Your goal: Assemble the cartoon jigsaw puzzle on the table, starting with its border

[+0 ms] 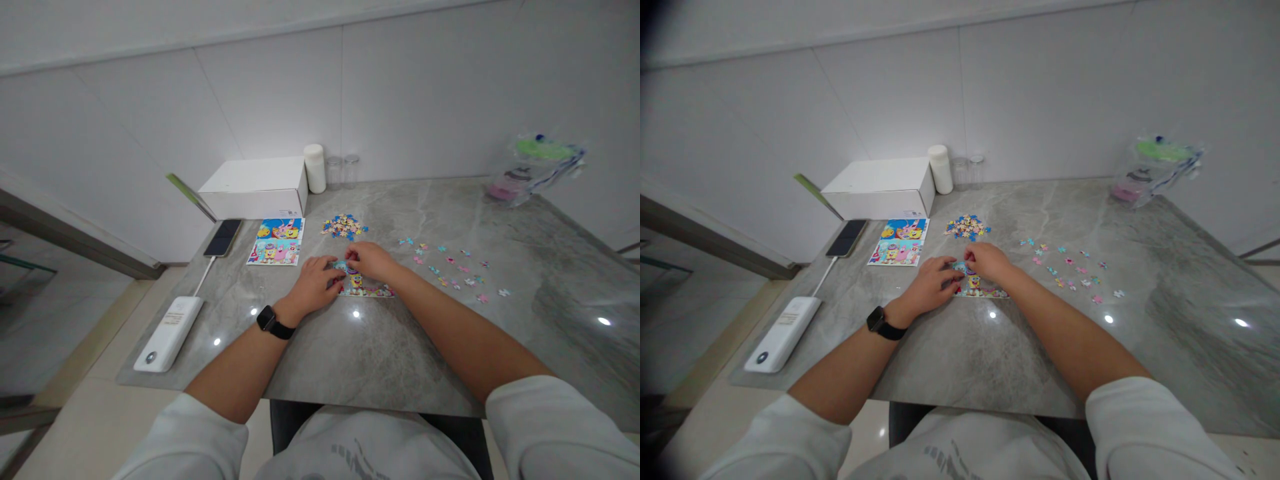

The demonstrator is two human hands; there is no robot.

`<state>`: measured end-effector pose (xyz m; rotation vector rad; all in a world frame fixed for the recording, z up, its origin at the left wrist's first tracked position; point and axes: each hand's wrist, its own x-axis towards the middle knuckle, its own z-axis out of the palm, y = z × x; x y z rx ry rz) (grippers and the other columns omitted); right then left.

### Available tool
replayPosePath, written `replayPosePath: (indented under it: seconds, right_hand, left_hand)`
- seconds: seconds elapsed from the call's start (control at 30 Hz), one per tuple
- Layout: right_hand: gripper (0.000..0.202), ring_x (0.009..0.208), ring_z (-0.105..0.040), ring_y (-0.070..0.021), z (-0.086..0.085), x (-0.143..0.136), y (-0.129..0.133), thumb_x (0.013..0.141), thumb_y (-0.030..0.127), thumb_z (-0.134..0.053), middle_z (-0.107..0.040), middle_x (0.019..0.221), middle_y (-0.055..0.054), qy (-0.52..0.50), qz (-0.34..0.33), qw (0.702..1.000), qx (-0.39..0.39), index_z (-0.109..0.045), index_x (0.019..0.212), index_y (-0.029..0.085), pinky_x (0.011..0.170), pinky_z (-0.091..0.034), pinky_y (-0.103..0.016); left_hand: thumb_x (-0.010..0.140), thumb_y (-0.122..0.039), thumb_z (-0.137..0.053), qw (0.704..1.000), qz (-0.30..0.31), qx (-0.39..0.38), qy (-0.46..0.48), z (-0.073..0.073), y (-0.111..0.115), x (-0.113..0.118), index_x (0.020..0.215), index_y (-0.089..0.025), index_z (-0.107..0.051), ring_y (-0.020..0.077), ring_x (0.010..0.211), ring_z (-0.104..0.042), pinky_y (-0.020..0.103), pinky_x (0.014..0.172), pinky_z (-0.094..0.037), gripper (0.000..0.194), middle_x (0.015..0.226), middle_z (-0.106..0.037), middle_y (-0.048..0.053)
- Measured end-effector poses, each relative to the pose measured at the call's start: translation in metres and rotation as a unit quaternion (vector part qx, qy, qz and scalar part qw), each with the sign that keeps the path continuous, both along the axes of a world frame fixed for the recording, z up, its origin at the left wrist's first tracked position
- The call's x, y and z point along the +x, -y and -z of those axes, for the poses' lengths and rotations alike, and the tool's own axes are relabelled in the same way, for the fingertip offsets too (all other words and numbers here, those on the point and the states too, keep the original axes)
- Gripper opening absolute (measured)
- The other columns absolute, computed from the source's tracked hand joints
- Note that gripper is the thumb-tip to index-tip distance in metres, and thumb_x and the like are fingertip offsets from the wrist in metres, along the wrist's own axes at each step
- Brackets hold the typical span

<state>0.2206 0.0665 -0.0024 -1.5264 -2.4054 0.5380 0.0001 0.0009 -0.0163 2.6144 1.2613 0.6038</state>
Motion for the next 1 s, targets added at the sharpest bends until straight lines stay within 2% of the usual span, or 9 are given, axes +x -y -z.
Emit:
replayPosePath:
  seconds: [0.37, 0.8, 0.9, 1.0]
  right_hand:
    - [0.013, 0.088, -0.067, -0.0185, 0.004, 0.000, 0.000, 0.087, 0.018, -0.075, -0.077, 0.096, -0.004, 0.004, -0.013, 1.000, 0.004, -0.077, 0.100, 0.021, 0.078, -0.045, -0.028]
    - [0.020, 0.095, -0.067, -0.0216, -0.002, -0.001, 0.005, 0.088, 0.021, -0.078, -0.078, 0.105, -0.007, 0.049, -0.052, 0.997, 0.003, -0.078, 0.107, 0.021, 0.080, -0.045, -0.029]
    - [0.023, 0.099, -0.068, -0.0225, -0.011, 0.000, 0.006, 0.086, 0.021, -0.081, -0.078, 0.107, -0.007, 0.051, -0.050, 0.997, 0.006, -0.078, 0.108, 0.023, 0.083, -0.046, -0.030]
    - [0.021, 0.096, -0.067, -0.0212, -0.037, 0.012, 0.006, 0.087, 0.021, -0.080, -0.078, 0.107, -0.006, 0.012, -0.030, 0.999, 0.029, -0.078, 0.109, 0.023, 0.085, -0.046, -0.029]
  left_hand:
    - [0.096, -0.032, -0.070, 1.000, -0.003, -0.006, 0.005, -0.001, 0.000, 0.001, 0.122, -0.030, -0.080, 0.0314, 0.133, -0.058, 0.055, 0.116, -0.044, 0.028, 0.145, -0.062, 0.011]
    - [0.099, -0.036, -0.069, 1.000, -0.005, -0.007, -0.021, -0.002, 0.002, 0.000, 0.126, -0.031, -0.078, 0.0317, 0.137, -0.056, 0.057, 0.120, -0.040, 0.029, 0.148, -0.061, 0.011]
    - [0.099, -0.035, -0.069, 1.000, 0.001, -0.007, -0.018, -0.003, 0.002, 0.000, 0.126, -0.030, -0.078, 0.0315, 0.136, -0.057, 0.056, 0.119, -0.042, 0.029, 0.146, -0.062, 0.012]
    - [0.099, -0.035, -0.069, 1.000, 0.002, -0.007, -0.011, -0.003, 0.002, 0.000, 0.127, -0.030, -0.078, 0.0310, 0.135, -0.058, 0.057, 0.119, -0.041, 0.030, 0.145, -0.063, 0.011]
